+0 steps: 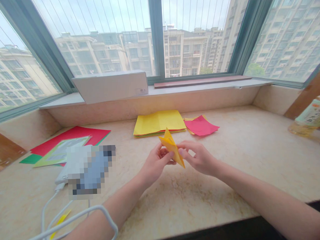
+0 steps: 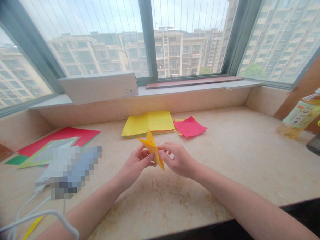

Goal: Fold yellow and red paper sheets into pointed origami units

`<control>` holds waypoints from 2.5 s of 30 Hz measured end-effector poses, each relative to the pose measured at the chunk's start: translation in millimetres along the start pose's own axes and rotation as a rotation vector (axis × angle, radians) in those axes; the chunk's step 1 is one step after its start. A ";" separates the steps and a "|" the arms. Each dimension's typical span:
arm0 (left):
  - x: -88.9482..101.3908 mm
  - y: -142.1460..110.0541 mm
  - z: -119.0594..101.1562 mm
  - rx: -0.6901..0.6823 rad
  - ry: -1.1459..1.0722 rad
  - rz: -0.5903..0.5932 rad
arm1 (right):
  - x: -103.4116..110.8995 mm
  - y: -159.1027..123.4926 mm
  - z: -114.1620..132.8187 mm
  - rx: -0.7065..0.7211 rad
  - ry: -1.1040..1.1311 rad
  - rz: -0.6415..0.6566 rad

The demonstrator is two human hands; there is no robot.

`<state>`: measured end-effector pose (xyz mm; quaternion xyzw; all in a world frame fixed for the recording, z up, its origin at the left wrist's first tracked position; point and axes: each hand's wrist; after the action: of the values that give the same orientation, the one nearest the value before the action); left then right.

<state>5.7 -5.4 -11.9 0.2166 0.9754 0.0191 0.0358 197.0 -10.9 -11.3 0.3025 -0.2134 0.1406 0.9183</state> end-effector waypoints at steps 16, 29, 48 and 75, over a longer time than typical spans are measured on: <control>-3.0 -2.4 -4.1 -0.104 -0.039 -0.053 | 1.6 2.7 -4.2 0.059 -0.019 -0.253; -3.9 -0.8 -2.1 -0.129 -0.068 -0.038 | 1.2 1.4 -4.4 0.137 -0.052 -0.187; -5.3 -5.5 -0.9 -0.038 -0.085 -0.058 | -0.2 1.7 -4.1 0.171 -0.026 -0.088; -7.4 -4.9 -1.4 -0.111 0.022 0.069 | 0.5 0.2 -8.9 0.172 -0.222 -0.148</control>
<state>10.3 -13.0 -10.3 0.2474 0.9652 0.0767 0.0364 200.1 -5.2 -17.4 0.4087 -0.2777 0.0561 0.8676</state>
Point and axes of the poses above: each hand's wrist, its own y-axis towards the middle knuckle, its own x-axis out of the back of the hand, z = x × y, and after that the axes turned 3 degrees about y, right-handed
